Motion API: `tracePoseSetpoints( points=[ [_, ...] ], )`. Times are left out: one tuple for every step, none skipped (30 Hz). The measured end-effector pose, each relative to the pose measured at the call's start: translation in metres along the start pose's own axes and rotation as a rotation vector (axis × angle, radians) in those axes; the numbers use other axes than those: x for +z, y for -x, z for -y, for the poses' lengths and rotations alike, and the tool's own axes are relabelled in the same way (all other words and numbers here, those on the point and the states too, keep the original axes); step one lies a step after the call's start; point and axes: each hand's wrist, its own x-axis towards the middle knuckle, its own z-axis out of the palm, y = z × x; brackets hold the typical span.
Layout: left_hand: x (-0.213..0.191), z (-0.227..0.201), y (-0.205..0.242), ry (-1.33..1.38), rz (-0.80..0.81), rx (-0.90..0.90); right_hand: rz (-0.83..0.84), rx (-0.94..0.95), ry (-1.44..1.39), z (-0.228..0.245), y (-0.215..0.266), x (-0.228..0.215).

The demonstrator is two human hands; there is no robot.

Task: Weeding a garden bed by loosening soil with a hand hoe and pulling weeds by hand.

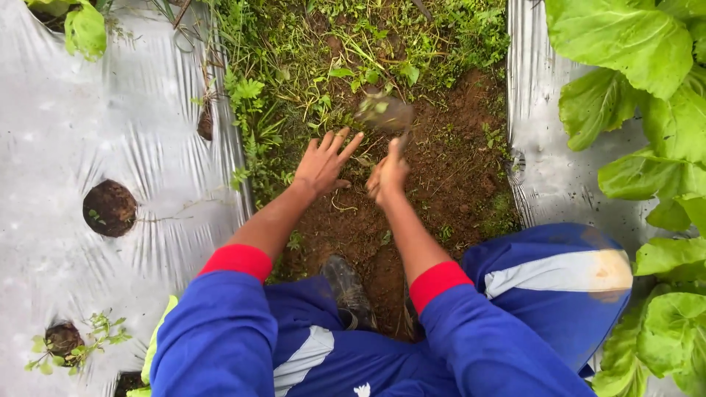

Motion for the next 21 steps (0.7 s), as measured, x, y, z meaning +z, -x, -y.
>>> tracePoseSetpoints(
  points=[
    [-0.003, 0.000, -0.002, 0.000, 0.001, -0.002, 0.002, 0.001, 0.000, -0.012, 0.014, 0.001],
    [-0.006, 0.000, -0.004, -0.046, -0.056, -0.014, 0.074, 0.001, 0.090, -0.024, 0.028, 0.002],
    [-0.007, -0.001, -0.002, -0.088, -0.106, -0.029, 0.149, 0.007, 0.182, -0.038, 0.045, 0.003],
    [-0.008, -0.001, 0.001, -0.084, -0.099, -0.033, 0.153, 0.015, 0.186, -0.051, 0.057, -0.004],
    [-0.012, 0.001, -0.001, -0.055, -0.078, -0.074, 0.137, 0.027, 0.147, -0.060, 0.064, -0.008],
    [-0.015, 0.003, -0.002, -0.026, -0.057, -0.116, 0.122, 0.039, 0.108, -0.070, 0.071, -0.013],
    [-0.006, 0.007, -0.003, -0.023, -0.051, -0.116, 0.122, 0.045, 0.111, -0.072, 0.074, -0.018],
    [0.004, 0.011, -0.004, 0.068, -0.003, -0.135, 0.028, 0.051, 0.040, -0.074, 0.077, -0.024],
    [0.013, 0.013, -0.006, 0.159, 0.045, -0.151, -0.071, 0.057, -0.032, -0.076, 0.080, -0.031],
    [0.017, 0.010, -0.001, 0.162, 0.051, -0.147, -0.076, 0.063, -0.030, -0.068, 0.081, -0.032],
    [0.018, 0.010, 0.001, 0.146, 0.140, -0.117, -0.243, 0.071, -0.196, -0.058, 0.079, -0.032],
    [0.019, 0.010, 0.004, 0.129, 0.229, -0.087, -0.409, 0.079, -0.362, -0.048, 0.077, -0.031],
    [0.023, 0.006, -0.002, 0.126, 0.226, -0.085, -0.409, 0.075, -0.366, -0.042, 0.073, -0.035],
    [0.027, 0.003, -0.008, 0.173, 0.213, -0.096, -0.509, 0.067, -0.439, -0.036, 0.069, -0.039],
    [0.033, -0.002, -0.013, 0.222, 0.203, -0.105, -0.612, 0.060, -0.510, -0.031, 0.065, -0.044],
    [0.030, -0.004, -0.018, 0.220, 0.202, -0.101, -0.615, 0.058, -0.512, -0.035, 0.066, -0.042],
    [0.028, -0.010, -0.021, 0.308, 0.171, -0.128, -0.628, 0.064, -0.532, -0.040, 0.069, -0.042],
    [0.027, -0.015, -0.024, 0.395, 0.140, -0.155, -0.641, 0.070, -0.552, -0.046, 0.072, -0.042],
    [0.031, -0.018, -0.027, 0.400, 0.144, -0.156, -0.643, 0.072, -0.546, -0.055, 0.081, -0.036],
    [0.034, -0.021, -0.031, 0.437, 0.117, -0.158, -0.596, 0.123, -0.522, -0.063, 0.091, -0.030],
    [0.037, -0.022, -0.035, 0.469, 0.088, -0.161, -0.545, 0.175, -0.504, -0.071, 0.099, -0.021]
  ],
)
